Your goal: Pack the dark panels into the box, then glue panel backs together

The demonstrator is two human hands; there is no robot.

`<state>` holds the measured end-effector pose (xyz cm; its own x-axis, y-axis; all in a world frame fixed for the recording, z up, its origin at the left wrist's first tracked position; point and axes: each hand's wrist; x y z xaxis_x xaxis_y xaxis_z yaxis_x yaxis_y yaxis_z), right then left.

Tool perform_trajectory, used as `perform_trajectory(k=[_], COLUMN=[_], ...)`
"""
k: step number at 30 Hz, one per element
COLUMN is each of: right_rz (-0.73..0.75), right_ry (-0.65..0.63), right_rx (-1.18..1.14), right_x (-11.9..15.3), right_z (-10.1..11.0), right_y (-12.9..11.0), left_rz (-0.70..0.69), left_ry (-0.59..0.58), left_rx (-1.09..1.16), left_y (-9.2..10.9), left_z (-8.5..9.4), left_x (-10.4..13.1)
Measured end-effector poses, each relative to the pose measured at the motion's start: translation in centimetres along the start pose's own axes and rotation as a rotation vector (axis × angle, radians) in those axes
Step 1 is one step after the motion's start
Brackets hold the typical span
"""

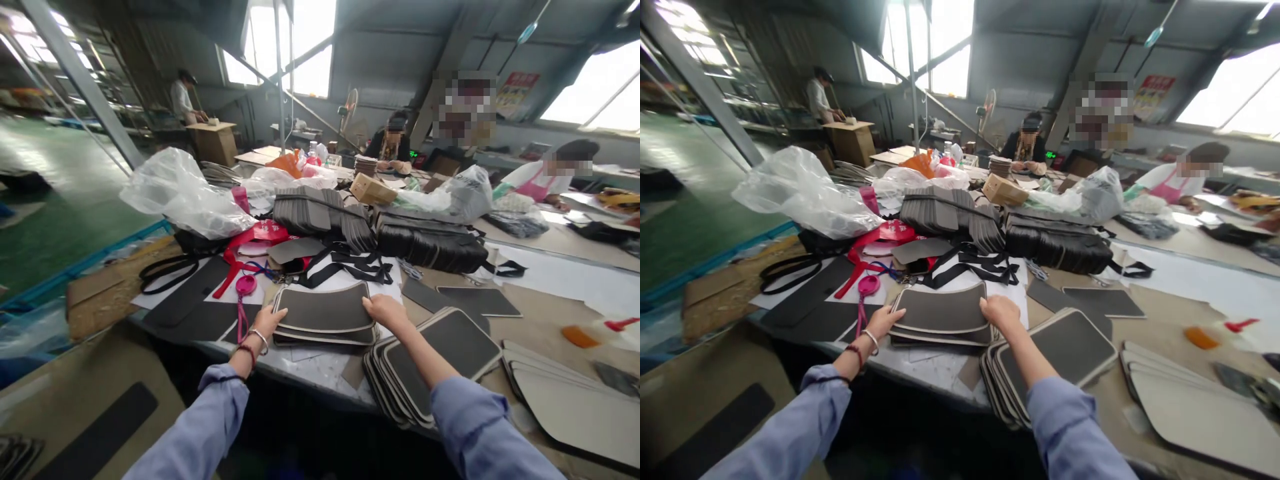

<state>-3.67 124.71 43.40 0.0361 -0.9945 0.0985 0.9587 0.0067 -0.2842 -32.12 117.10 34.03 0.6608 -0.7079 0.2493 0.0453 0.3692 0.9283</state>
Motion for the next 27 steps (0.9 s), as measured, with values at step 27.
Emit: perform_trajectory(k=[27], right_rz=[1.16], right_ry=[0.346], right_rx=[-0.066], right_x=[8.8], right_z=[-0.2], right_y=[1.0], left_rz=[0.708], left_ry=[-0.076], left_rx=[0.693], left_y=[2.7], left_z=[5.1], left_x=[6.1])
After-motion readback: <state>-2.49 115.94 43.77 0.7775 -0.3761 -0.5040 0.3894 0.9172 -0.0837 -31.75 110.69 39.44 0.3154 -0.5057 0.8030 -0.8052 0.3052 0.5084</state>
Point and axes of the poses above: each hand's wrist, its own x-axis away from the middle knuckle, its own z-axis out of the back of the hand, y = z × x, and after that the axes turned 15 degrees about y, right-handed
